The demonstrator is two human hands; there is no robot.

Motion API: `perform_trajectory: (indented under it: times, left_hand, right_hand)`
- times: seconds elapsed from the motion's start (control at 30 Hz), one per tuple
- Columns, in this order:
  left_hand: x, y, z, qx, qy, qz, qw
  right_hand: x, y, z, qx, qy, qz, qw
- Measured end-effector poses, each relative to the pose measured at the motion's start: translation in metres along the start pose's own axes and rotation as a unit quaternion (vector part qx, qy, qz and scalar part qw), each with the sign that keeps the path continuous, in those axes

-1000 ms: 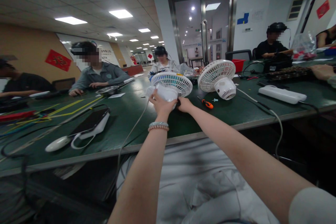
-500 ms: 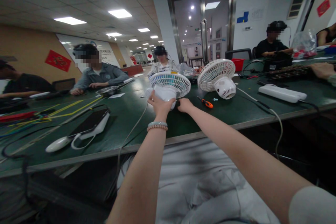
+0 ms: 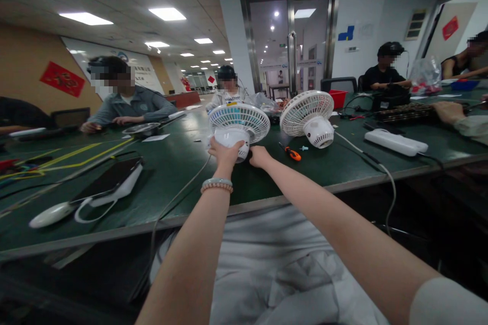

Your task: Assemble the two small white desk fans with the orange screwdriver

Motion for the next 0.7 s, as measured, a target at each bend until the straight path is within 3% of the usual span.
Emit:
perform_trajectory:
  times: [0.3, 0.5, 0.63, 0.7]
  left_hand:
    - [0.007, -0.008, -0.002, 0.082, -0.105, -0.056, 0.99]
    - [0.016, 0.011, 0.021, 0.022, -0.21, 0.082, 0.974]
    - [0.013, 0.013, 0.031, 0.033, -0.229, 0.063, 0.971]
    - [0.014, 0.016, 0.042, -0.007, -0.246, 0.057, 0.968]
  right_hand:
    - [0.008, 0.001, 0.001, -0.001, -0.046, 0.027, 0.999]
    - [0.016, 0.004, -0.005, 0.01, -0.07, 0.052, 0.996]
    - [0.036, 0.01, -0.016, 0.056, -0.092, 0.114, 0.988]
    - [0.052, 0.014, -0.019, 0.083, -0.108, 0.136, 0.981]
Point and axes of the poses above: each hand's wrist, its own y-axis away from the middle knuckle, its own x-axis out of the back of the hand, z = x × y, the point moved 4 cm from there along -y, towards the middle knuckle, and after that the axes turned 11 degrees about -y, right-handed, at the moved point
